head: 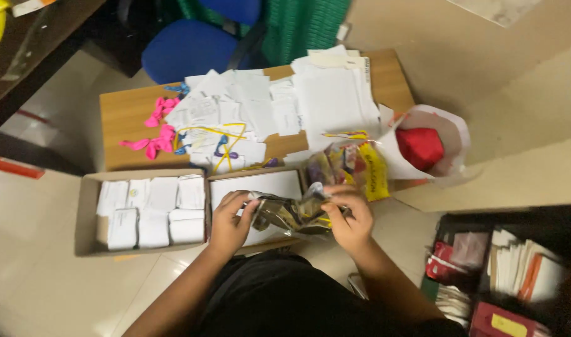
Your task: Sorting through a pile of envelopes and papers on a desk, then checking a red garment.
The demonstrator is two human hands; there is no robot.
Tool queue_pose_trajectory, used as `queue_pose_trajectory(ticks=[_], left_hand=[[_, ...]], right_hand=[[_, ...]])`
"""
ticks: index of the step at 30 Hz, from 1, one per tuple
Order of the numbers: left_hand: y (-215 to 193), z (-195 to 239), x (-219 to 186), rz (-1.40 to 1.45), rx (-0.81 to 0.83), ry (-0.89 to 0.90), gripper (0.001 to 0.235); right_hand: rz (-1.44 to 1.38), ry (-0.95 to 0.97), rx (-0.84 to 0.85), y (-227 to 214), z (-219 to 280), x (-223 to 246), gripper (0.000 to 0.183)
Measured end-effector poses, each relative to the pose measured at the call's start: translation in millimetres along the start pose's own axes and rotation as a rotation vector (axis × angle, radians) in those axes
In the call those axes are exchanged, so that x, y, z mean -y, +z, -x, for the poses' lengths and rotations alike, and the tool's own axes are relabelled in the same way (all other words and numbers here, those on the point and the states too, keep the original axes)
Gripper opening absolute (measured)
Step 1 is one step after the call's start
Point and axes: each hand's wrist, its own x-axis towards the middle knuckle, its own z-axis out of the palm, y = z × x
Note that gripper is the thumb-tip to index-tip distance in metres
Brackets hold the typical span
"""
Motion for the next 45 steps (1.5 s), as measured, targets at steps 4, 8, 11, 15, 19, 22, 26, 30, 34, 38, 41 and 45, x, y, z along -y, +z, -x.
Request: queue_pose_trajectory(ticks=[4,8,11,15,19,22,26,30,34,38,41,45], left_hand=[[-21.7,17.9,26.6,-0.020,-0.159,-0.152,0.006],[-43.3,15.3,48.2,0.005,-0.206,-0.243,0.011],[-49.3,18.5,83.1,0.098,-0.211,-0.377,0.012],[-52.4,23.2,132.1,0.440,-0.272,-0.515,0.018],[-52.8,15.2,156.0,0.428,-0.211,-0.424,0.020],[-54.2,6.1,152.1,0.500,-0.115,-0.517,0.021],[-62.5,-5.1,146.1,0.246,0.194,-0.291,0.016],[-61.7,4.3,166.6,0.291,0.228,-0.452,0.012],[-64.6,20.2,187.0,0.350,0.164,-0.403,0.013],[-66.7,29.8,182.8,0.264,0.108,-0.406,0.018],[-59.8,33.3,182.4,0.259,0.069,-0.454,0.022],[-54.3,36.3,169.9,0.283,0.010,-0.520,0.022]], right_hand=[[-0.409,0.575,-0.151,60.4,45.9,-96.8,0.037],[-0.219,0.790,0.074,90.9,136.6,-210.6,0.013],[-0.316,0.716,0.027,114.0,93.8,-160.2,0.017],[-0.392,0.736,-0.097,126.5,77.1,-145.4,0.011],[-0.140,0.654,0.012,135.1,74.3,-124.3,0.009],[-0.041,0.767,0.155,149.9,66.0,-92.6,0.009],[-0.031,0.755,0.128,162.8,78.1,-82.0,0.010],[-0.027,0.793,-0.078,157.5,102.4,-106.7,0.022],[0.095,0.786,-0.035,133.1,125.5,-133.6,0.013],[-0.137,0.808,0.154,108.9,118.6,-153.6,0.021],[-0.100,0.789,0.226,97.6,87.1,-172.8,0.023],[0.108,0.625,0.280,111.8,48.0,-219.5,0.012]])
